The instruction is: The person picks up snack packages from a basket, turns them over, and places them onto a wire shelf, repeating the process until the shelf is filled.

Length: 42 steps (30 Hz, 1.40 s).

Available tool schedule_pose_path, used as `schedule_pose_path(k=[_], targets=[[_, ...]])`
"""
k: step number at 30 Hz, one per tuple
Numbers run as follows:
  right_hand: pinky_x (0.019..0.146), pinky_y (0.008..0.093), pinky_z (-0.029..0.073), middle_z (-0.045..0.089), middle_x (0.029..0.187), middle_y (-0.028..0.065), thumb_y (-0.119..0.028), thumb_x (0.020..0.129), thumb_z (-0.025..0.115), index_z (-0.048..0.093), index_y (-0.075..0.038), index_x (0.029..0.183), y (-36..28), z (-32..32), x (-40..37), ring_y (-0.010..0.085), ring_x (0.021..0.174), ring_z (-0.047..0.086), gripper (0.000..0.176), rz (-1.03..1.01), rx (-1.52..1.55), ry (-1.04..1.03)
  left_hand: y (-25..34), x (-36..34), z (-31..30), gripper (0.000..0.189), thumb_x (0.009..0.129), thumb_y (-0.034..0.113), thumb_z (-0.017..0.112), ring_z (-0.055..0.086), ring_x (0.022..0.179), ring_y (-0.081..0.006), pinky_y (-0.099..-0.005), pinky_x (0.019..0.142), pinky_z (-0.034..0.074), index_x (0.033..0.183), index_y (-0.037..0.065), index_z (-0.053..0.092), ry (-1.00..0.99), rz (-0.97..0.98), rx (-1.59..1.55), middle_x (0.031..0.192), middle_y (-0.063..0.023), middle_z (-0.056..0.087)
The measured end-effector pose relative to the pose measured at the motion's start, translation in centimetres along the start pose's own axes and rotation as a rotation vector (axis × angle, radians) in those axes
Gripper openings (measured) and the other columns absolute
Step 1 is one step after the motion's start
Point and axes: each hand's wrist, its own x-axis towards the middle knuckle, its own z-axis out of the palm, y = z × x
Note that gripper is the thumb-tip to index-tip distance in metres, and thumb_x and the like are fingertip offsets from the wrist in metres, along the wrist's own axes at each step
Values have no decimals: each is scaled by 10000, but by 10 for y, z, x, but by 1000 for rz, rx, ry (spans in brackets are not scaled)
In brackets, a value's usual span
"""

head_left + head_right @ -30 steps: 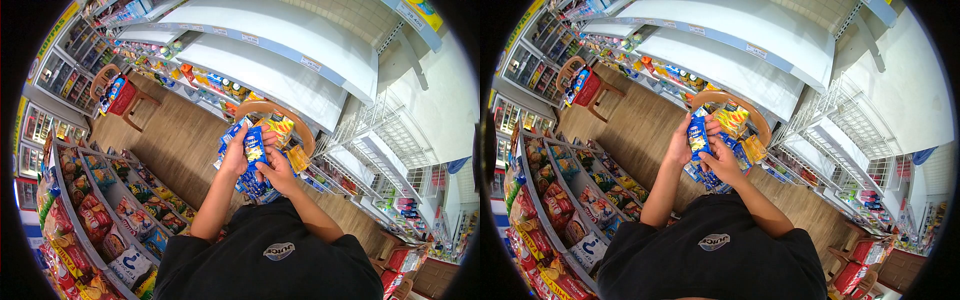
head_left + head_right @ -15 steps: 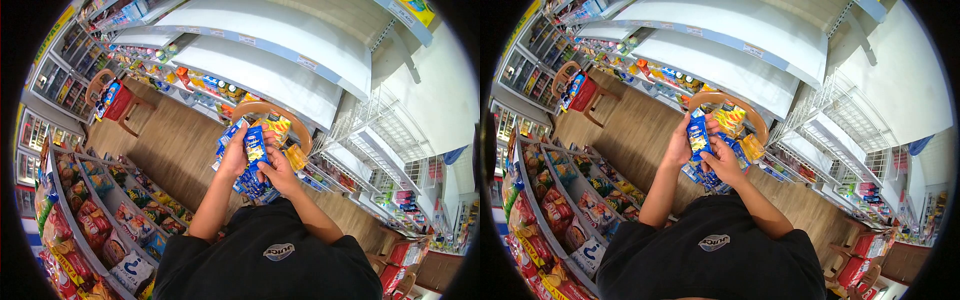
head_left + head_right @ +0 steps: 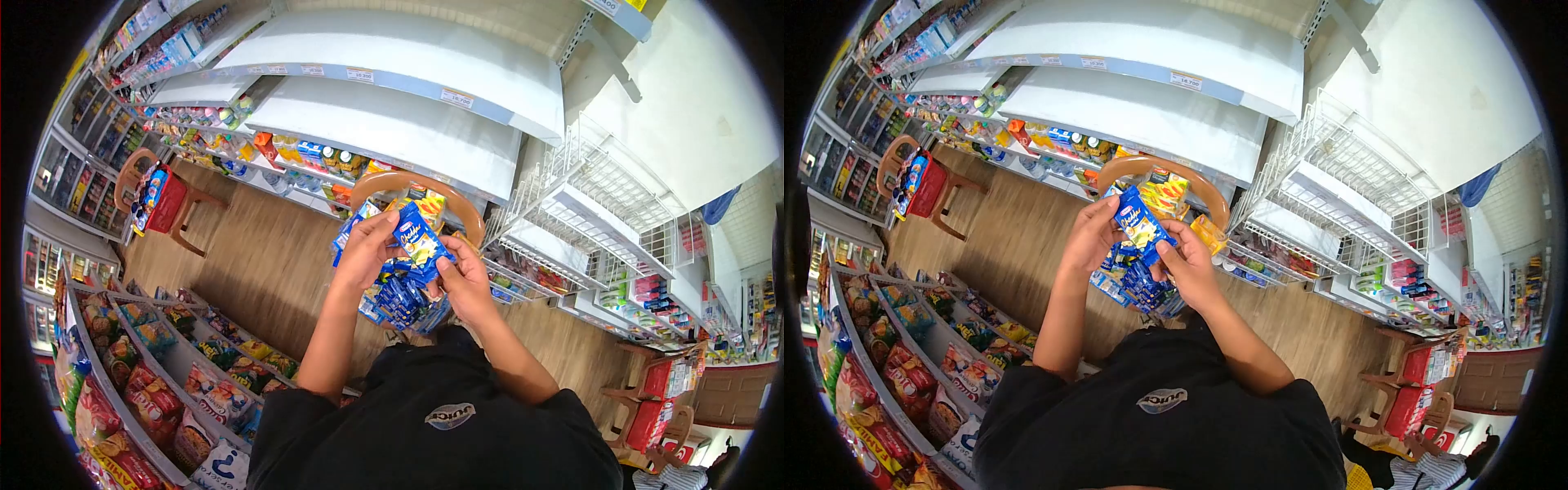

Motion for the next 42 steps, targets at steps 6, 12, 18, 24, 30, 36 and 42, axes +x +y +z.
schedule_pose_path(k=[6,12,18,24,30,36,42], targets=[[566,221,465,609,866,37,-206,1006,548,476,10,1264,-39,-31,-1,71,641,562,343,-16,-49,-21,1,7,34,250,967,185,614,666,868,-137,-318,679,609,1157,24,627,-49,27,37,998,-45,671],[543,217,446,624,870,46,-211,995,569,471,5,1271,-89,-82,-6,82,619,557,364,-52,-13,-49,-6,26,102,274,978,157,584,670,923,-169,-359,720,625,1205,3,582,-151,89,11,1042,-89,660],[550,219,446,627,854,39,-208,997,566,459,2,1269,-135,-128,-26,80,619,569,360,-121,-26,-49,-8,60,178,277,984,176,579,674,898,-169,-335,709,619,1184,-16,590,-293,65,131,1016,-90,665],[560,226,458,636,872,55,-181,991,574,456,-21,1279,-175,-160,-44,94,667,613,350,-234,-74,5,0,80,244,357,939,82,619,665,853,-125,-288,696,600,1286,17,571,-368,104,368,1095,-78,638],[593,217,452,644,818,48,-119,976,580,579,-12,1202,-258,-203,-49,81,701,607,250,-419,-576,208,17,118,305,380,865,50,705,654,871,-123,-287,726,563,1233,28,616,-583,288,809,1046,-67,670],[673,296,503,694,874,126,-55,901,627,637,-10,1098,-308,-257,-19,183,756,657,202,-415,-1169,122,9,180,354,318,731,145,787,680,785,-290,-361,733,520,1035,90,711,-891,651,1662,826,-115,709],[716,355,530,705,838,167,19,773,704,671,4,924,-277,-282,21,291,787,686,155,-233,-1462,-97,-29,226,356,303,660,196,826,681,791,-281,-390,699,520,944,146,733,-1212,519,2208,809,-74,711]])
